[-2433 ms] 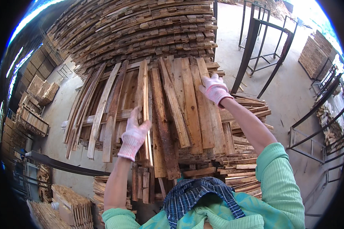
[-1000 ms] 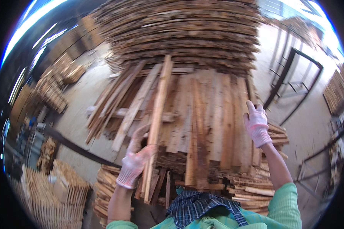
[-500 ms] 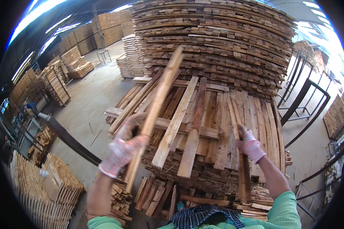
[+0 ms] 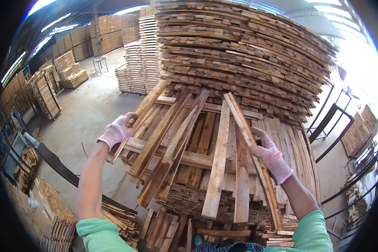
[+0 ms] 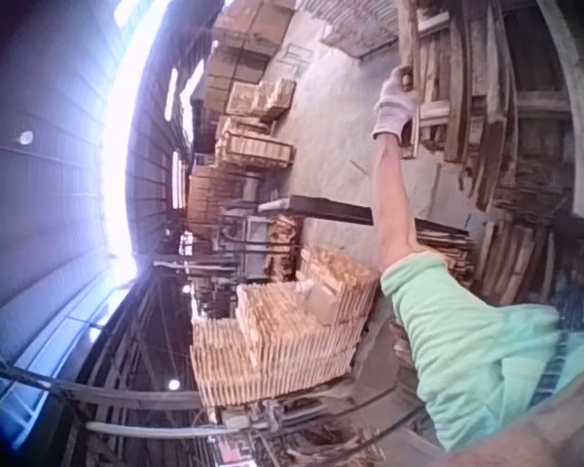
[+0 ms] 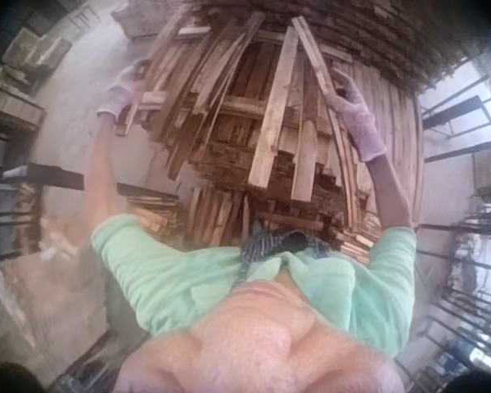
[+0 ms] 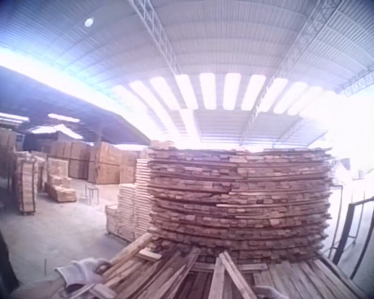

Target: The person picks up several pieces of wood by hand and places them onto a large stack.

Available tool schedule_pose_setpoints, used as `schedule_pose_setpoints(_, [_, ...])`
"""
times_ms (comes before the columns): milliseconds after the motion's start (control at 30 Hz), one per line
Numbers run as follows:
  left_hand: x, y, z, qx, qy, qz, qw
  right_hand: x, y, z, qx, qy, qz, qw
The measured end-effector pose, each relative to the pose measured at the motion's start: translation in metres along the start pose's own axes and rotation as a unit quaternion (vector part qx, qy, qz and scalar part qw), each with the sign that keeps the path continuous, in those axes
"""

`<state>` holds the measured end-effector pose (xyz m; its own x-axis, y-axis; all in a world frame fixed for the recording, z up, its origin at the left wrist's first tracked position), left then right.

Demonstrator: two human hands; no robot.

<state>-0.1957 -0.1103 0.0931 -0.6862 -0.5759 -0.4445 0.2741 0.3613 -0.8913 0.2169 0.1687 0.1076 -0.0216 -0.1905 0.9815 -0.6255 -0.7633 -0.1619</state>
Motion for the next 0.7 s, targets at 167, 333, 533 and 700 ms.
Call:
schedule_pose_setpoints(167, [0.016,0.040,-0.004,0.042,-0.072,-0.131,0.988,0.003,0.068,-0.038,-0.015,0.034,-0.062,0.997])
schedule_pose_setpoints(333, [-0.070,0.019,0.003,-0.141,0.078,-0.156,0.975,-0.002,0.101,-0.069,-0.036,0.065,-0.094,0.993])
schedule_pose_setpoints(533, [-0.059,0.104,-0.025,0.133,-0.091,-0.102,0.982,0.005,0.181,-0.112,-0.008,0.046,-0.198,0.979])
schedule_pose_setpoints(700, [-0.069,0.013,0.021,0.033,-0.063,0.027,0.997,0.000,0.228,-0.161,-0.038,0.034,-0.257,0.965])
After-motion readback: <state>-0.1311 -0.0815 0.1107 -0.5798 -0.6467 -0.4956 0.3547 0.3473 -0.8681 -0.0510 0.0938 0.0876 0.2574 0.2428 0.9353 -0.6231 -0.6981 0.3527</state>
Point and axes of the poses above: each hand's wrist, its own z-axis away from the middle knuckle, its own y-axis out of the palm, x = y × z, the point moved 9 cm from there along -z, towards the middle knuckle, and after that the axes turned 3 degrees about -z, right-handed, at the moved point
